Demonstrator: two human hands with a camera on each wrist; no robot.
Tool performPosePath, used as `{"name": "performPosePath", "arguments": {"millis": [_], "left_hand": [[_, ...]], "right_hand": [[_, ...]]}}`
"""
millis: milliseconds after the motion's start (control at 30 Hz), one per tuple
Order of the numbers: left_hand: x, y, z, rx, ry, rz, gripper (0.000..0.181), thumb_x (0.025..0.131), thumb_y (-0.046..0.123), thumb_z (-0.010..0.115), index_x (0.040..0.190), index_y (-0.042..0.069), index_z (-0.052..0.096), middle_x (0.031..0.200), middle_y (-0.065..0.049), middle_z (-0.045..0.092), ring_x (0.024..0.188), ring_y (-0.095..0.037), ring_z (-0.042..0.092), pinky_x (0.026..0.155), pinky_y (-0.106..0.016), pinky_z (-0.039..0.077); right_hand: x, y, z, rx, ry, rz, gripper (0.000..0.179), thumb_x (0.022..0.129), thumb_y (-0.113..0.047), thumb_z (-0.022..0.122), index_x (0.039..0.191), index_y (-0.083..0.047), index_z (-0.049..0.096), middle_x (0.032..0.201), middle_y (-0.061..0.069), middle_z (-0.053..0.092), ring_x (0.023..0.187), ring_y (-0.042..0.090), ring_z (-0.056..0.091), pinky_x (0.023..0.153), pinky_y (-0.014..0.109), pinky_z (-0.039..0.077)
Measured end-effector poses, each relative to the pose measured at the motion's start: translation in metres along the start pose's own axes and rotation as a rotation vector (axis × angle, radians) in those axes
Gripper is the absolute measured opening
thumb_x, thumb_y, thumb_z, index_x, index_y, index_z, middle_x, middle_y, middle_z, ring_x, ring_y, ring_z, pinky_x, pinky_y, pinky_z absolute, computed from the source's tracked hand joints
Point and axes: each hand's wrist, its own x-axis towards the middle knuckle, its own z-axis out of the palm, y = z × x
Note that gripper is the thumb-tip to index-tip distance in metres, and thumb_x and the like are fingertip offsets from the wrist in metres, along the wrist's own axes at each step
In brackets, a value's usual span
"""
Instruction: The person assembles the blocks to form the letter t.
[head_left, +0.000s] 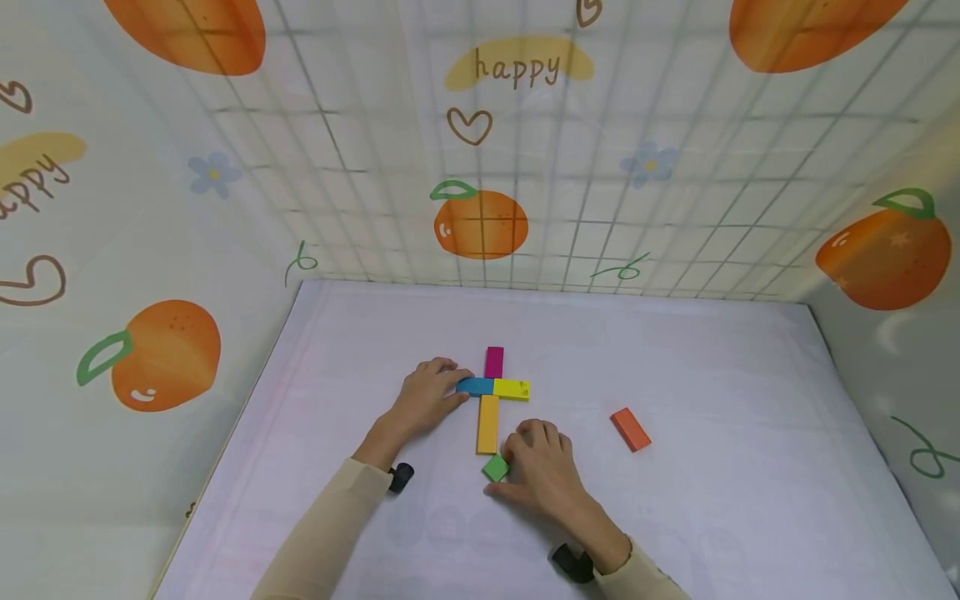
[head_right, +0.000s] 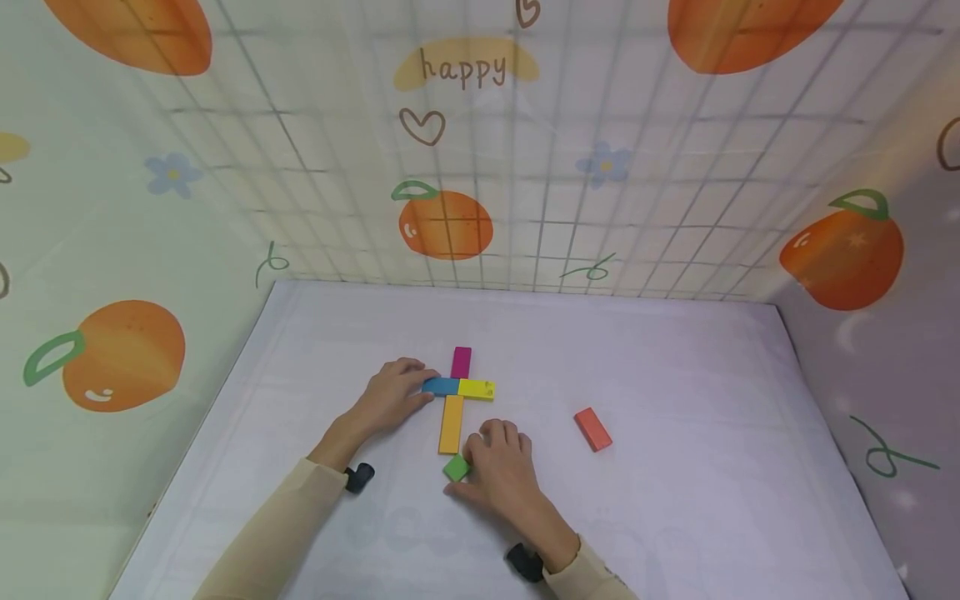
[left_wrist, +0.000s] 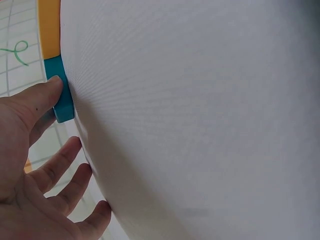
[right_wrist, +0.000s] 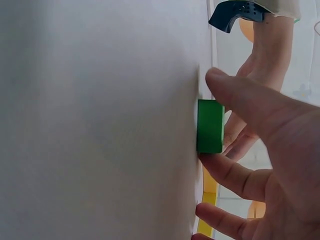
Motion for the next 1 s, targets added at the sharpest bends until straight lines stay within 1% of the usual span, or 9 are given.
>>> {"name": "performPosePath", "arguments": {"millis": [200,467,667,833,1000], "left_hand": [[0.001,-0.001,0.001,0.005,0.005,0.002,0.040,0.097,0.035,0.067,0.136,0.024,0.064,0.140,-0.009,0.052,0.128,-0.032,0.045,0.104,-0.056,0.039],[0.001,0.001,0.000,0.001,0.000,-0.010,0.040,0.097,0.034,0.067,0.136,0.025,0.064,0.140,-0.009,0.052,0.129,-0.032,0.045,0.104,-0.055,0.039],[0.001,0.001,0.001,0.002,-0.002,-0.013,0.041,0.097,0.034,0.068,0.136,0.025,0.064,0.140,-0.009,0.052,0.129,-0.032,0.045,0.104,-0.055,0.039],[0.000,0.001,0.001,0.010,-0.003,-0.017,0.041,0.097,0.034,0.067,0.137,0.025,0.063,0.141,-0.009,0.052,0.129,-0.032,0.045,0.105,-0.055,0.039],[0.001,0.001,0.002,0.009,-0.002,-0.017,0.041,0.097,0.034,0.067,0.137,0.025,0.063,0.140,-0.009,0.052,0.129,-0.032,0.045,0.105,-0.055,0.039]], "right_hand": [[0.000,0.000,-0.001,-0.002,-0.001,0.001,0.047,0.067,-0.059,0.087,0.087,-0.026,0.059,0.124,0.013,0.051,0.121,0.036,0.041,0.095,0.061,0.039],[-0.002,0.002,-0.002,0.000,0.008,-0.007,0.049,0.067,-0.062,0.085,0.088,-0.026,0.060,0.125,0.012,0.052,0.121,0.035,0.043,0.095,0.062,0.039],[-0.006,0.003,-0.009,0.047,-0.007,0.027,0.052,0.068,-0.062,0.085,0.098,-0.025,0.065,0.128,0.011,0.053,0.122,0.035,0.044,0.097,0.063,0.037],[-0.009,0.007,-0.017,0.071,0.029,0.035,0.056,0.070,-0.059,0.085,0.107,-0.022,0.065,0.126,0.011,0.054,0.118,0.037,0.047,0.096,0.062,0.038],[-0.010,0.015,-0.024,0.073,0.057,0.064,0.052,0.073,-0.050,0.086,0.112,-0.020,0.066,0.126,0.011,0.056,0.120,0.034,0.048,0.096,0.062,0.038]]}}
